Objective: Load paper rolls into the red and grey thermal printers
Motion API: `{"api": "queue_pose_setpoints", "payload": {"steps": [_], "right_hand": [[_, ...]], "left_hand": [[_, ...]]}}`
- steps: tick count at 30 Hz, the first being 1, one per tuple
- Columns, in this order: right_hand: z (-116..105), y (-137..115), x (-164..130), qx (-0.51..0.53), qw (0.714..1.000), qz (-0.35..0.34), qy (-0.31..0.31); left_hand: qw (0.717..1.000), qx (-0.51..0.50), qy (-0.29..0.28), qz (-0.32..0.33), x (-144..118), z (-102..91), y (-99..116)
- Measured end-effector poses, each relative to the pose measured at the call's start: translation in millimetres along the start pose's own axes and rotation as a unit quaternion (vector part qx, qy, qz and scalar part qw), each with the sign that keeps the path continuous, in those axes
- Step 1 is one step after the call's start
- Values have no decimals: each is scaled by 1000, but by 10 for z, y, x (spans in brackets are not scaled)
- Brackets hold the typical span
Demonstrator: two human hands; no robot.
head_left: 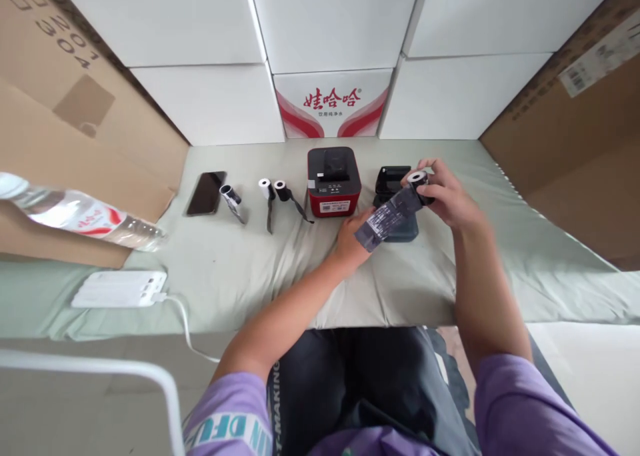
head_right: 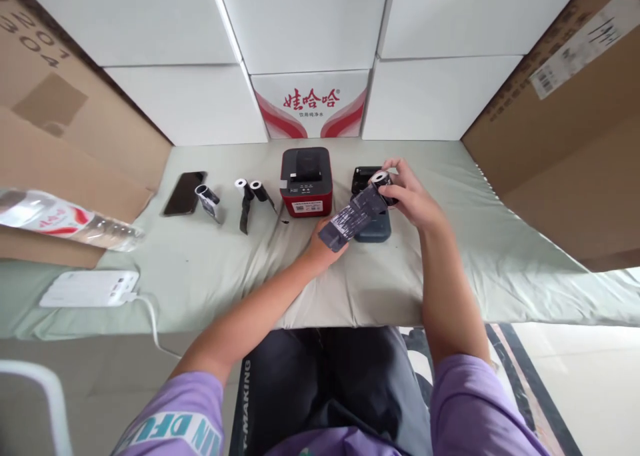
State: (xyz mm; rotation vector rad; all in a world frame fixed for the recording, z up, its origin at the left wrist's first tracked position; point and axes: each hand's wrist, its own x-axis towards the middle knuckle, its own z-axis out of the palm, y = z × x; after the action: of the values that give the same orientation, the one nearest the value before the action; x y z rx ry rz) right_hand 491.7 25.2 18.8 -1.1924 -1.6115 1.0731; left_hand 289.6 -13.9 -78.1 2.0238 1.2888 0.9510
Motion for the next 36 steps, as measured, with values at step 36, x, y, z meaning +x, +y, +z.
{"api": "queue_pose_setpoints", "payload": {"steps": [36], "right_hand": [[-26, 431, 54, -352, 933, -69, -42]], "left_hand": [[961, 187, 12, 203, -90, 22, 129]]}}
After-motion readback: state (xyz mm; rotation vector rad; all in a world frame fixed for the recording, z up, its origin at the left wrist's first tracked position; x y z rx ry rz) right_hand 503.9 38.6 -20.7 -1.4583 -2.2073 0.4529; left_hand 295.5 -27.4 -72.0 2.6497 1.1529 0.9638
